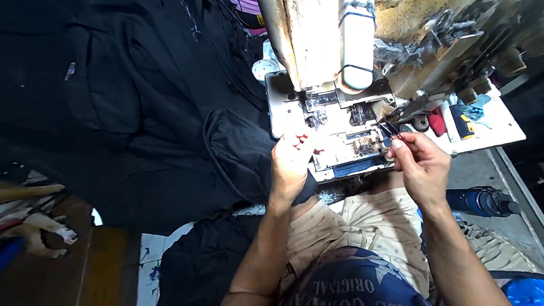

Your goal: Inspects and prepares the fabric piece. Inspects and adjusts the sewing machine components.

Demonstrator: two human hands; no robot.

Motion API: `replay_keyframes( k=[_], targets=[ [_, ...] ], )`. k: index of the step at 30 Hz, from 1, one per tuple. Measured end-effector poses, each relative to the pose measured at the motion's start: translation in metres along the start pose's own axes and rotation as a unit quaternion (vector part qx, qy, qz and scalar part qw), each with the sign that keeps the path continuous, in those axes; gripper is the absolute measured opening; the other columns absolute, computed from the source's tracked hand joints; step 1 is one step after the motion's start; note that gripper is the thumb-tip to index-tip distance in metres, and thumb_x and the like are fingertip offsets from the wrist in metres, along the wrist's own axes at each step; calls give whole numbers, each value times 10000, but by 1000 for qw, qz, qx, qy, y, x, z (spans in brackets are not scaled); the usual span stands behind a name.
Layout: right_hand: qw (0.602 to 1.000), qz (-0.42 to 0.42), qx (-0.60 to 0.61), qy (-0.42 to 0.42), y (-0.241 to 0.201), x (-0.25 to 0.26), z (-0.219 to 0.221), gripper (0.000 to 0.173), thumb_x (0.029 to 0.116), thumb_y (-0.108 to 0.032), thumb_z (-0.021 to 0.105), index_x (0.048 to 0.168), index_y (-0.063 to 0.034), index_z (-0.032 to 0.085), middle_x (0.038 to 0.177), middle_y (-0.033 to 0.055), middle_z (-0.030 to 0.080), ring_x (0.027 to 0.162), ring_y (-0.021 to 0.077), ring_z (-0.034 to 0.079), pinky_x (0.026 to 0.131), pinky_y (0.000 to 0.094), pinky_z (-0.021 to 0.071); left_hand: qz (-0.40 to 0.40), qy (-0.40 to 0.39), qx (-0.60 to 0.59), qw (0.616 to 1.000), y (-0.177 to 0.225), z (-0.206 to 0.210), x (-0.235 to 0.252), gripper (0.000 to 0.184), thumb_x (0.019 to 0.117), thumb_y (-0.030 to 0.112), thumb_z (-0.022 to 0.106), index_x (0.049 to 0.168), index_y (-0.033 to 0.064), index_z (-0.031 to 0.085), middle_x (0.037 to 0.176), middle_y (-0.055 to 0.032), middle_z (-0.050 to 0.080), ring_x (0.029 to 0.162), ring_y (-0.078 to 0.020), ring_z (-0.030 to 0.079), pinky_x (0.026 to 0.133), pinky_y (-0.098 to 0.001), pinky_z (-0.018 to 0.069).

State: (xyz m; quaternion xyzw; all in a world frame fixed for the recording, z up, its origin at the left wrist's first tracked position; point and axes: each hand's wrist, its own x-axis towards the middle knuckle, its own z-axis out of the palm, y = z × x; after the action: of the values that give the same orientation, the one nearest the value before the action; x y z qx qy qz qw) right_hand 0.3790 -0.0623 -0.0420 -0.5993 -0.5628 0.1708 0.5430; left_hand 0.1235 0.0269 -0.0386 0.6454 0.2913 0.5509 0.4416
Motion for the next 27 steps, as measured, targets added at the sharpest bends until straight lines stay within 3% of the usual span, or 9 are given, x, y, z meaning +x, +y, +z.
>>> replay_keyframes(
  k=[4, 8, 12, 16, 19, 24, 27],
  targets=[
    [996, -38, 17, -73, 13, -33, -14, 200, 1020, -130, 616, 1147, -39, 742, 1012, 50, 722, 859, 122, 688, 754, 297, 607, -7, 11, -6, 1000, 0, 5, -5, 131, 1002, 9, 613, 1131, 14, 590, 928, -88, 711, 804, -213, 734, 756, -380, 655],
    [986, -46, -58, -149, 28, -60, -5, 275, 1068, -203, 539, 1222, -108, 745, 1096, 35, 702, 1015, 119, 656, 907, 325, 564, -9, 15, 38, 999, 0, 13, -9, 123, 1012, 53, 621, 1133, 43, 602, 940, -62, 716, 806, -182, 731, 744, -342, 650],
    [971, -107, -138, -166, 37, -68, 17, 286, 1072, -233, 539, 1262, -128, 726, 1086, 71, 680, 1046, 190, 637, 912, 383, 543, 16, 4, 135, 991, -3, 19, -16, 122, 1017, 94, 633, 1134, 58, 642, 937, -29, 706, 799, -119, 708, 690, -275, 625],
    [959, -176, -185, -120, 45, -65, 39, 286, 1042, -183, 587, 1284, -102, 715, 1094, 105, 661, 1014, 254, 604, 883, 404, 518, 9, -4, 132, 991, -7, 19, -22, 128, 1007, 69, 637, 1134, 51, 646, 960, -36, 713, 813, -128, 711, 699, -283, 628],
    [954, -198, -202, -96, 52, -61, 49, 289, 1029, -165, 603, 1291, -125, 718, 1148, 106, 660, 1065, 274, 594, 923, 435, 495, 0, -2, 137, 991, -9, 16, -27, 130, 996, 65, 658, 1125, 52, 648, 968, -36, 717, 834, -135, 720, 726, -296, 637],
    [949, -217, -228, -36, 65, -63, 55, 292, 982, -125, 648, 1243, -196, 757, 1231, 82, 675, 1173, 294, 576, 994, 485, 454, -4, 7, 122, 992, -14, 14, -32, 126, 986, 47, 668, 1111, 38, 654, 944, -44, 713, 816, -149, 713, 724, -310, 636],
    [949, -208, -239, 13, 71, -66, 56, 264, 942, -96, 678, 1143, -220, 797, 1251, 81, 677, 1225, 313, 555, 1037, 511, 423, -11, 15, 117, 993, -16, 16, -35, 131, 979, 48, 678, 1109, 39, 665, 954, -41, 710, 813, -145, 708, 726, -306, 634]
  ],
)
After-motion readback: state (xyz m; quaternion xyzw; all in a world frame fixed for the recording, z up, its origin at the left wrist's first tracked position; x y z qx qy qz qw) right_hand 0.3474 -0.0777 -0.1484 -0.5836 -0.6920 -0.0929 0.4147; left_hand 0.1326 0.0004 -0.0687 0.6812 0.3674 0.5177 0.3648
